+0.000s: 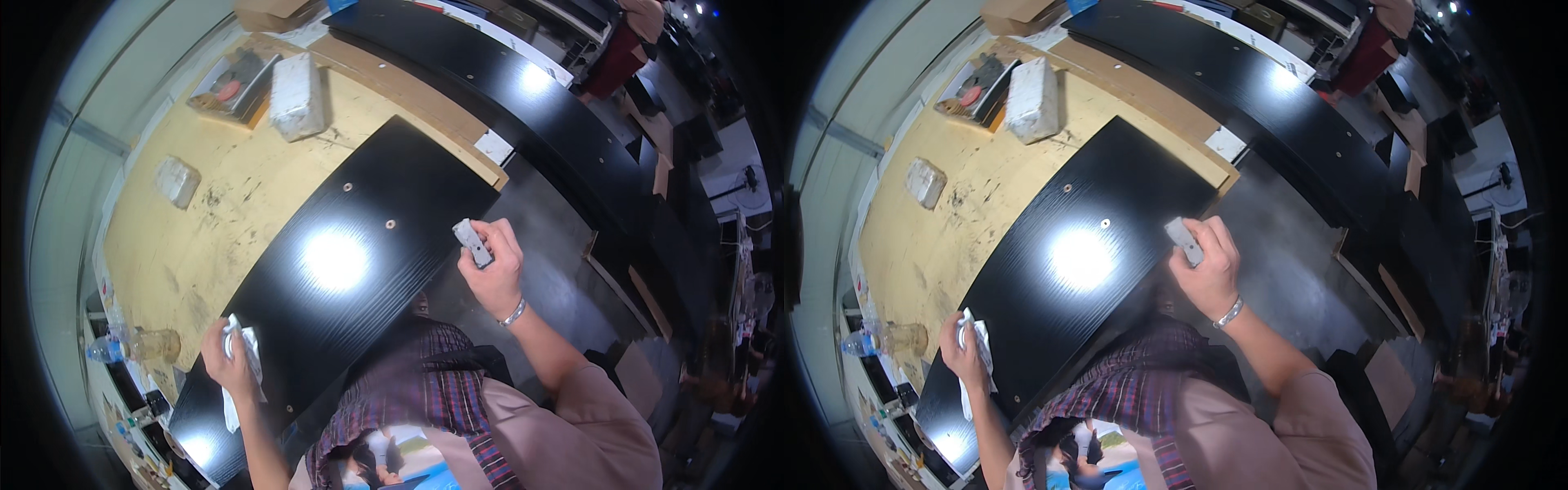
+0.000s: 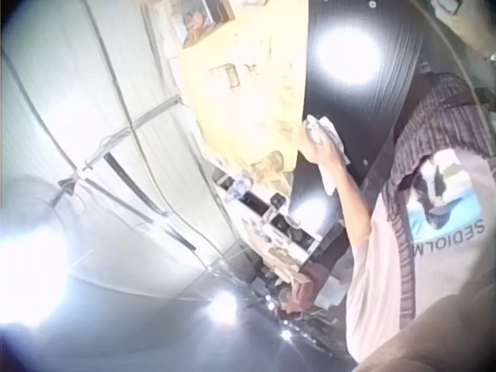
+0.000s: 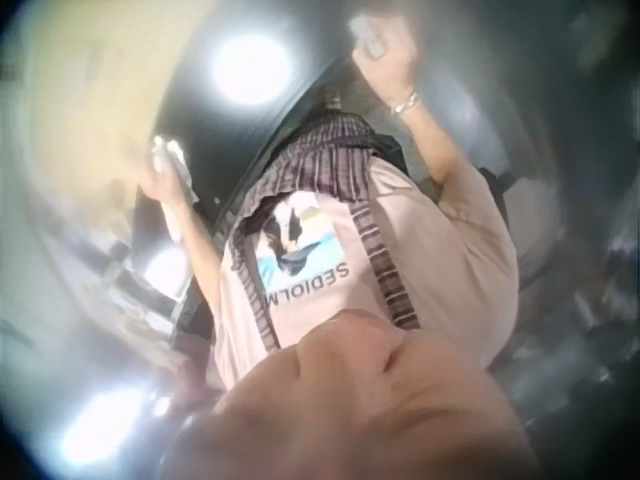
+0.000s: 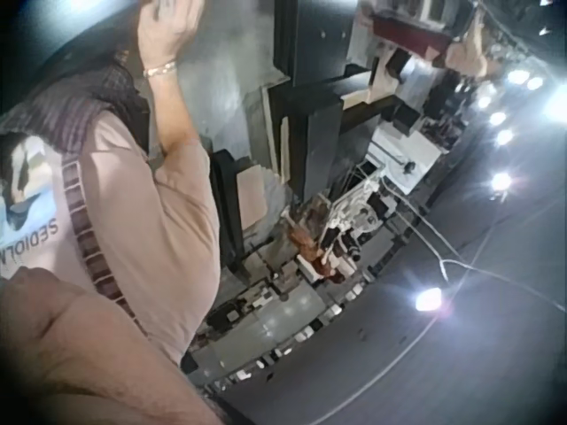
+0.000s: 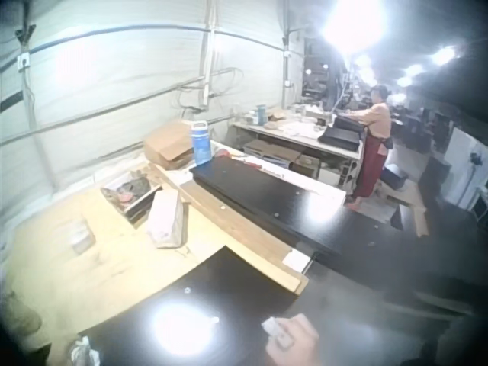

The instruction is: The person wipes a long black wooden board with a white cloth, then uses a small rectangular block to rub the surface. They flip the board over and continue wiping and rubbing both sides repeatedly.

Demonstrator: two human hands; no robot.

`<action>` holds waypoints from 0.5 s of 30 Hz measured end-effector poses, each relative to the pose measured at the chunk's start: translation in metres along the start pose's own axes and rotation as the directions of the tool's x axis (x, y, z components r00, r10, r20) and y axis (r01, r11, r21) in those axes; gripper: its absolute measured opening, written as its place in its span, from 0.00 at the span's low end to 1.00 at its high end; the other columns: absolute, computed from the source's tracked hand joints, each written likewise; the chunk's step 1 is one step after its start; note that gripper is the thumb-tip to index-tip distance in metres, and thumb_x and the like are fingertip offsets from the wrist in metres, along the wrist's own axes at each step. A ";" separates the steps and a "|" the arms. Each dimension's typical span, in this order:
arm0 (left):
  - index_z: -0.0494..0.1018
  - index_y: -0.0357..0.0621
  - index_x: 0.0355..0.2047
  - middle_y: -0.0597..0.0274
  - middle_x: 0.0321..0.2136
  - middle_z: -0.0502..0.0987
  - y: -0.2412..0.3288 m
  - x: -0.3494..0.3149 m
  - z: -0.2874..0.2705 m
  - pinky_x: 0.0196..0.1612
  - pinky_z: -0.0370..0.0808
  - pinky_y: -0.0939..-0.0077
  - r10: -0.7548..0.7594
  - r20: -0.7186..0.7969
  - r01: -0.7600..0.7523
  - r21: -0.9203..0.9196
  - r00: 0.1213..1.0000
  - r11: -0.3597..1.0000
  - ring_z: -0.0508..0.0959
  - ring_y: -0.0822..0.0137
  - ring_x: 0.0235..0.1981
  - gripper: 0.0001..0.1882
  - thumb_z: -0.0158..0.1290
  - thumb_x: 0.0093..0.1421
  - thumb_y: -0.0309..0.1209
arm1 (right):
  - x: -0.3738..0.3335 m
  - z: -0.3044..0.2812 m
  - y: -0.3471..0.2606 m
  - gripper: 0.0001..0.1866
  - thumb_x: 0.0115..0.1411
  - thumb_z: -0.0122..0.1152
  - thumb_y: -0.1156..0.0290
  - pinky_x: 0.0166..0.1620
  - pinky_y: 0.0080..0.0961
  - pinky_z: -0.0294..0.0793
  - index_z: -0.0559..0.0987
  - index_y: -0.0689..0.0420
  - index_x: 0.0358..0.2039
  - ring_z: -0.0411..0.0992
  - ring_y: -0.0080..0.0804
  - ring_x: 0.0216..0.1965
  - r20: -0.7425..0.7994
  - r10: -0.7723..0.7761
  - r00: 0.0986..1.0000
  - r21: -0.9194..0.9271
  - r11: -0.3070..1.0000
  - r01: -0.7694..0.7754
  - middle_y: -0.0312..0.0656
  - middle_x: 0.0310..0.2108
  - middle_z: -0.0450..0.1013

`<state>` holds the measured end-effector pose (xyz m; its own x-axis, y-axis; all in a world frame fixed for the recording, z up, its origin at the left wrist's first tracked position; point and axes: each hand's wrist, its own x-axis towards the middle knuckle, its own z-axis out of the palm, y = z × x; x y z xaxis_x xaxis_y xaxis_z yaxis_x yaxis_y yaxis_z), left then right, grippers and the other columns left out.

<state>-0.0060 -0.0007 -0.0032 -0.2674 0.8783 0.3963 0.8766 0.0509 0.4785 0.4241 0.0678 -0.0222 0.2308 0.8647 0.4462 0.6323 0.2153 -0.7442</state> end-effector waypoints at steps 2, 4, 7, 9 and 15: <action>0.78 0.35 0.45 0.52 0.41 0.80 -0.009 -0.003 -0.003 0.52 0.73 0.67 0.017 -0.013 -0.018 -0.089 1.000 0.996 0.79 0.57 0.44 0.12 0.58 0.61 0.25 | -0.016 0.008 -0.020 0.19 0.44 0.65 0.81 0.36 0.36 0.75 0.80 0.61 0.40 0.74 0.45 0.33 0.044 -0.031 0.999 0.030 0.999 0.030 0.45 0.32 0.72; 0.78 0.34 0.44 0.54 0.40 0.80 -0.015 -0.015 -0.011 0.50 0.73 0.70 -0.070 -0.010 0.064 -0.285 0.998 0.956 0.79 0.62 0.42 0.12 0.58 0.61 0.24 | -0.043 0.015 -0.045 0.19 0.43 0.65 0.81 0.36 0.38 0.75 0.80 0.61 0.39 0.73 0.46 0.33 0.091 -0.048 0.995 0.057 0.997 0.043 0.46 0.32 0.71; 0.79 0.33 0.43 0.58 0.38 0.80 -0.029 -0.037 -0.045 0.48 0.73 0.75 -0.212 -0.002 0.188 -0.460 0.977 0.868 0.78 0.69 0.39 0.10 0.56 0.62 0.24 | -0.089 0.037 -0.079 0.19 0.42 0.65 0.81 0.35 0.38 0.74 0.79 0.61 0.39 0.73 0.47 0.32 0.111 -0.099 0.989 0.115 0.990 0.087 0.47 0.30 0.71; 0.79 0.33 0.43 0.61 0.38 0.80 -0.046 -0.055 -0.087 0.47 0.73 0.76 -0.259 -0.030 0.199 -0.557 0.965 0.806 0.77 0.71 0.40 0.11 0.54 0.63 0.26 | -0.116 0.056 -0.106 0.19 0.43 0.65 0.82 0.33 0.35 0.73 0.79 0.63 0.40 0.72 0.44 0.29 0.092 -0.179 0.980 0.156 0.974 0.163 0.47 0.29 0.70; 0.73 0.29 0.51 0.51 0.43 0.78 -0.138 -0.146 -0.234 0.49 0.76 0.70 -0.417 -0.140 0.187 -0.735 0.898 0.651 0.79 0.65 0.42 0.17 0.48 0.69 0.30 | -0.219 0.108 -0.200 0.19 0.44 0.66 0.83 0.30 0.30 0.71 0.79 0.65 0.41 0.70 0.37 0.26 0.113 -0.185 0.976 0.172 0.971 0.164 0.45 0.29 0.69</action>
<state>-0.1820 -0.2471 0.0563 -0.6617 0.7008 0.2665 0.2268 -0.1517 0.9620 0.1674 -0.1152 -0.0249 0.0245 0.8557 0.5169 0.5245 0.4292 -0.7353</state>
